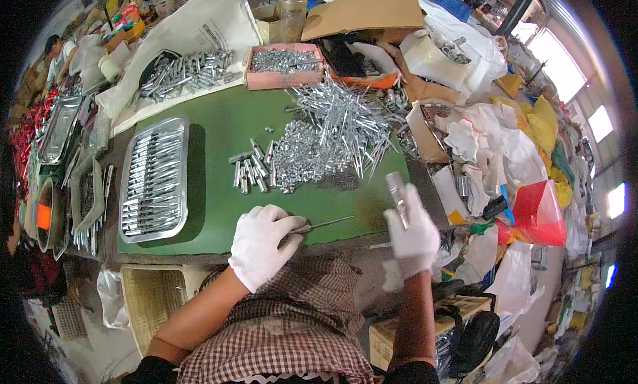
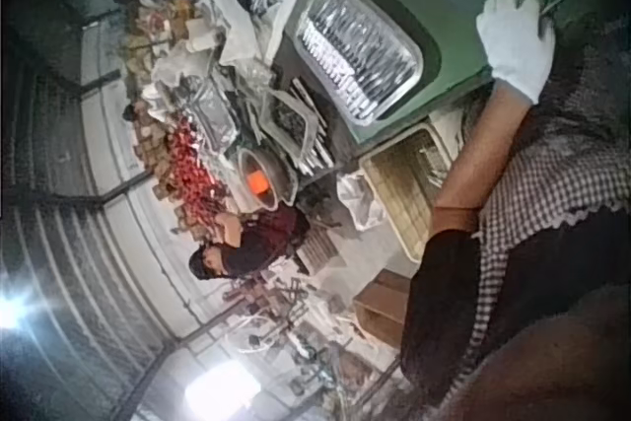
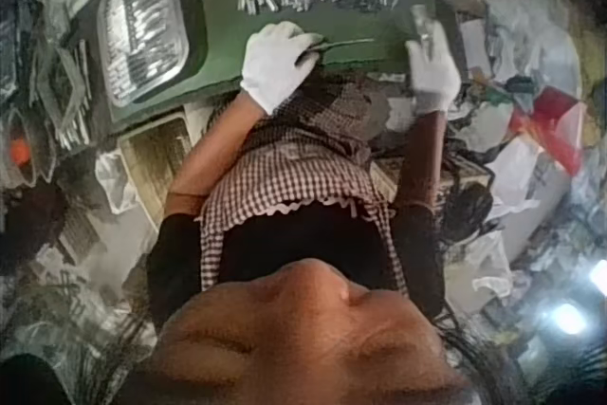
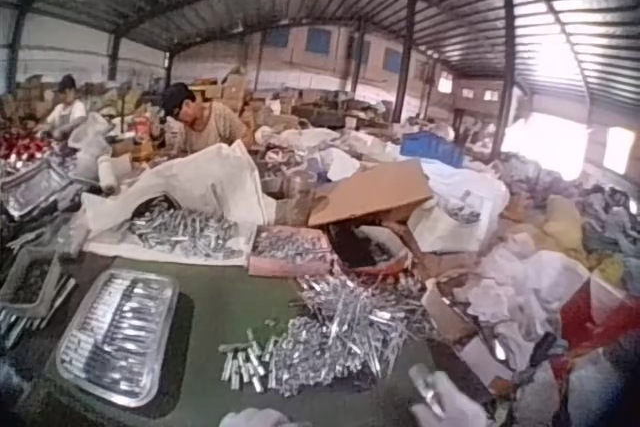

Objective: Picking up small metal pins and assembling them using a handheld tool before placing them in a tray.

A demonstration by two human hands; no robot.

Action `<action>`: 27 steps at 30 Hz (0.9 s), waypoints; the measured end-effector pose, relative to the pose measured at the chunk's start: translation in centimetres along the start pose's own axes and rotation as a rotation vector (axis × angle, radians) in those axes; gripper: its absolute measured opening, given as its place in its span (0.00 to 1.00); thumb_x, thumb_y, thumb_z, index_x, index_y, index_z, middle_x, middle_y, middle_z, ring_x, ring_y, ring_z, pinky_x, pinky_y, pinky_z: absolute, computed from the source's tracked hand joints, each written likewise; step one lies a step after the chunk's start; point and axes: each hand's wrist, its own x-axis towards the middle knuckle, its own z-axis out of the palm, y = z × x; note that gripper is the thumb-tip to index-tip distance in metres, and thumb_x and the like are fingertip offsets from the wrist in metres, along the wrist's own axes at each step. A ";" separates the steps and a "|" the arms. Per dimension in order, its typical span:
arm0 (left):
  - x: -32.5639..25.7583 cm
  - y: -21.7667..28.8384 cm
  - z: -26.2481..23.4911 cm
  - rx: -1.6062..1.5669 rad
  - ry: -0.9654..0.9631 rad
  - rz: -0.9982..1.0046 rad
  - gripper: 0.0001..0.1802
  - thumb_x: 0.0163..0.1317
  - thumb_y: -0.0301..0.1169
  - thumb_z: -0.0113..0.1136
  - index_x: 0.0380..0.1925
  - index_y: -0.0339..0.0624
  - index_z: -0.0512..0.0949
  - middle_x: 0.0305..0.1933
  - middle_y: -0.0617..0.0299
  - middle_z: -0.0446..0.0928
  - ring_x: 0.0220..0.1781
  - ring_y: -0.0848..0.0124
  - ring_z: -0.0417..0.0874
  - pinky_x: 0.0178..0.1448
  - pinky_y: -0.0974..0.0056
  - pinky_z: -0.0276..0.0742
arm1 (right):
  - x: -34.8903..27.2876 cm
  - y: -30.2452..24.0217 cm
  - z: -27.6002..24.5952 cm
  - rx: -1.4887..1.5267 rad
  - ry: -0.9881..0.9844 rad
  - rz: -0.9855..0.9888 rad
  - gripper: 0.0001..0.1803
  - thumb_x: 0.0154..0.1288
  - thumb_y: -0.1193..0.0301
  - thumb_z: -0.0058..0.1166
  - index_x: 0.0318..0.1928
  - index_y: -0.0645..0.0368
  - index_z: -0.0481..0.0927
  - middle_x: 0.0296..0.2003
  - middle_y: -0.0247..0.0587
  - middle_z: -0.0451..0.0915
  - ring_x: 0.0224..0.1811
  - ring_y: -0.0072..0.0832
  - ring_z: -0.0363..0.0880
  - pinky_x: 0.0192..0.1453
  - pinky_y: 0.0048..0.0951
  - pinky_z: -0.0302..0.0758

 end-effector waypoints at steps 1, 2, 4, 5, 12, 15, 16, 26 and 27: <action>0.0 0.1 0.0 0.007 0.024 0.009 0.09 0.56 0.34 0.70 0.37 0.53 0.84 0.38 0.65 0.80 0.43 0.59 0.82 0.48 0.52 0.76 | 1.1 0.4 -0.3 -0.125 -0.049 0.170 0.35 0.68 0.62 0.64 0.74 0.51 0.72 0.50 0.54 0.85 0.52 0.50 0.85 0.57 0.46 0.79; 0.1 0.3 0.1 0.009 0.050 0.022 0.09 0.56 0.34 0.71 0.37 0.53 0.84 0.38 0.66 0.80 0.43 0.59 0.82 0.48 0.53 0.75 | 1.9 2.0 -0.3 -0.297 -0.005 0.115 0.33 0.68 0.62 0.64 0.73 0.50 0.73 0.49 0.53 0.84 0.52 0.50 0.83 0.57 0.46 0.78; 0.1 0.4 0.7 0.057 0.057 0.071 0.09 0.56 0.34 0.70 0.37 0.53 0.84 0.38 0.66 0.79 0.43 0.60 0.82 0.48 0.53 0.75 | 2.9 2.5 0.3 -0.502 0.189 -0.105 0.26 0.67 0.64 0.63 0.65 0.53 0.79 0.48 0.50 0.82 0.54 0.50 0.79 0.58 0.48 0.75; 0.2 0.3 0.9 0.108 0.058 0.116 0.09 0.55 0.33 0.70 0.37 0.53 0.84 0.38 0.66 0.79 0.42 0.60 0.82 0.48 0.53 0.75 | 3.6 2.3 0.9 -0.495 0.190 -0.111 0.26 0.67 0.64 0.63 0.65 0.53 0.79 0.48 0.50 0.82 0.54 0.50 0.79 0.58 0.48 0.75; 0.3 -1.1 -3.3 0.179 0.062 0.065 0.07 0.53 0.30 0.68 0.32 0.49 0.80 0.38 0.62 0.81 0.41 0.59 0.83 0.46 0.52 0.77 | 8.2 -0.6 6.0 -0.071 0.048 -0.145 0.12 0.67 0.64 0.64 0.46 0.57 0.84 0.46 0.49 0.84 0.50 0.47 0.82 0.58 0.44 0.77; 0.3 -5.7 -9.2 0.132 0.153 -0.047 0.04 0.55 0.27 0.65 0.31 0.45 0.80 0.35 0.56 0.82 0.43 0.54 0.84 0.50 0.48 0.77 | 8.6 1.3 6.9 0.002 0.075 -0.168 0.09 0.68 0.68 0.61 0.44 0.58 0.83 0.43 0.48 0.84 0.49 0.47 0.82 0.56 0.43 0.76; -0.2 -7.9 -11.2 0.243 0.226 -0.050 0.05 0.57 0.27 0.65 0.33 0.44 0.81 0.37 0.54 0.82 0.43 0.51 0.84 0.51 0.48 0.77 | 8.6 1.2 7.0 -0.030 0.062 -0.122 0.08 0.69 0.69 0.60 0.44 0.58 0.82 0.42 0.48 0.83 0.48 0.47 0.82 0.55 0.44 0.76; -5.0 -18.0 -20.7 0.456 -0.100 -0.350 0.06 0.66 0.31 0.62 0.40 0.41 0.81 0.43 0.50 0.82 0.49 0.47 0.83 0.53 0.48 0.78 | 8.6 2.0 8.1 0.047 0.173 -0.058 0.08 0.70 0.74 0.59 0.48 0.60 0.80 0.44 0.43 0.82 0.39 0.38 0.82 0.49 0.38 0.77; -5.0 -18.0 -20.5 0.452 -0.099 -0.348 0.06 0.66 0.31 0.62 0.40 0.41 0.81 0.43 0.50 0.82 0.49 0.47 0.83 0.53 0.48 0.78 | 8.7 2.1 8.1 0.028 0.196 -0.077 0.09 0.71 0.74 0.59 0.49 0.60 0.80 0.44 0.43 0.82 0.38 0.37 0.83 0.48 0.37 0.78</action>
